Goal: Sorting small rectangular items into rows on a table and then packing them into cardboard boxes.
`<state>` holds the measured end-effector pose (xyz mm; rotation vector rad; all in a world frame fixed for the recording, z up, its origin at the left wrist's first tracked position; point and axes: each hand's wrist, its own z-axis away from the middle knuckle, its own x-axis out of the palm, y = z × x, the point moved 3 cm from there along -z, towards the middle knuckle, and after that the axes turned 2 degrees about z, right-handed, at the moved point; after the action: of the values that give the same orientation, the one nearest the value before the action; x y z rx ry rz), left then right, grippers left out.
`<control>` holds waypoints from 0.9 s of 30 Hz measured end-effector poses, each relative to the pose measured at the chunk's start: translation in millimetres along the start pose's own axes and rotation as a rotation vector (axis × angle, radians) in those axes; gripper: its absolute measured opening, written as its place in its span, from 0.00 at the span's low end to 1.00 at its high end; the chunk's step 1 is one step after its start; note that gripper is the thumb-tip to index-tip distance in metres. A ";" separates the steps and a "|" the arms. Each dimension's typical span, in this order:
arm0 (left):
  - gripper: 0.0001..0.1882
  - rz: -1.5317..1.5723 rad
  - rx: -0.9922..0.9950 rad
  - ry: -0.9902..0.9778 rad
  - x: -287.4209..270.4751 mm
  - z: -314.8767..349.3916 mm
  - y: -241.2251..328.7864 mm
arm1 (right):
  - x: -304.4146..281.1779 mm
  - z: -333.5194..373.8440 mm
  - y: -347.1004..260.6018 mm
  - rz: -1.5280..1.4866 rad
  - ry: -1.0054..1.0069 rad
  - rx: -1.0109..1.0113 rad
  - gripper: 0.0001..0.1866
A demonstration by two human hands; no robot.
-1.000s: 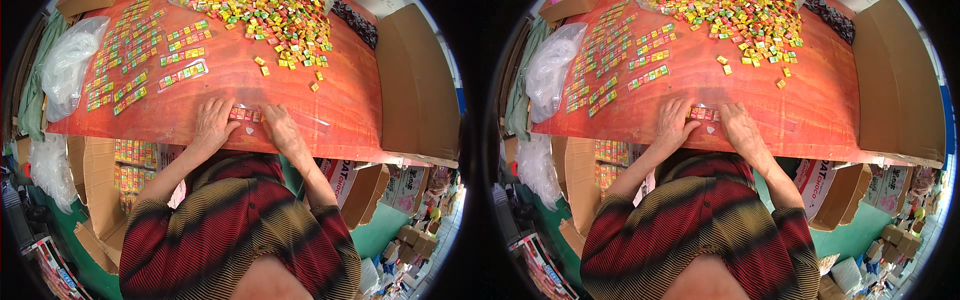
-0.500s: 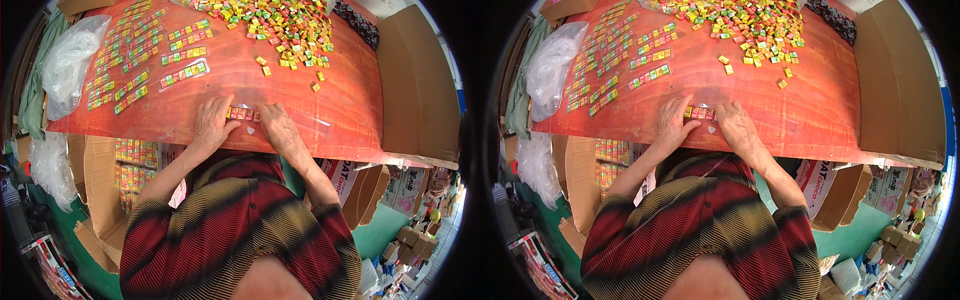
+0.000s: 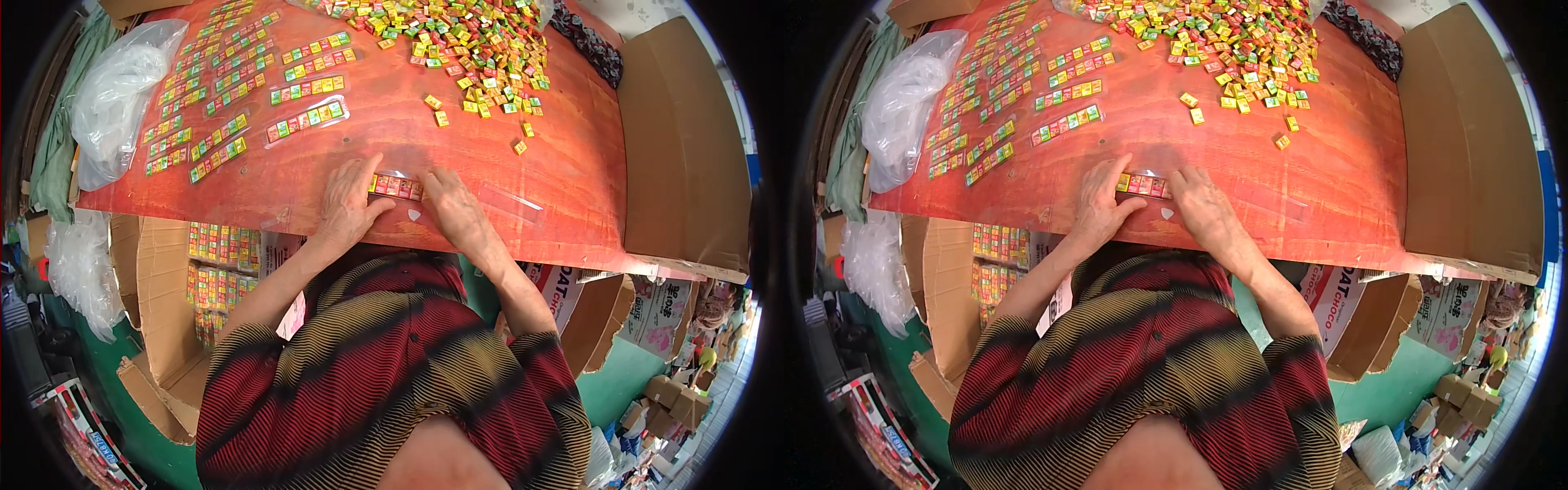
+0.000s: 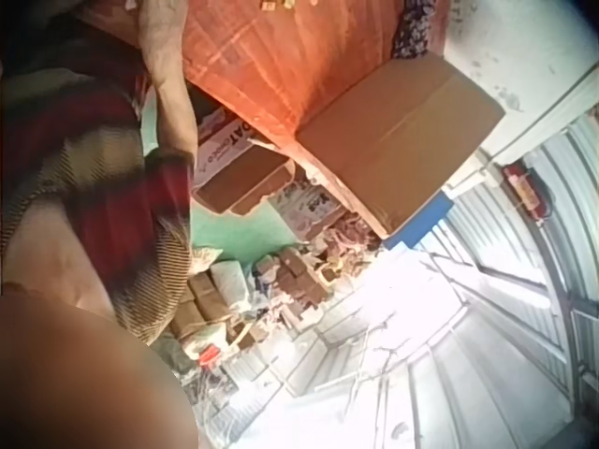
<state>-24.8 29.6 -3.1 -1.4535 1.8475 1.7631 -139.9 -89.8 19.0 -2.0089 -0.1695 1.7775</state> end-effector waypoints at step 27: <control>0.30 -0.196 0.231 -0.206 32.0 7.1 36.4 | -25.5 60.0 35.7 0.131 0.398 0.418 0.13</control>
<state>-70.7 12.6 -4.4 -1.2659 1.6780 1.4909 -209.2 -116.4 23.6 -2.0360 0.4311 1.3056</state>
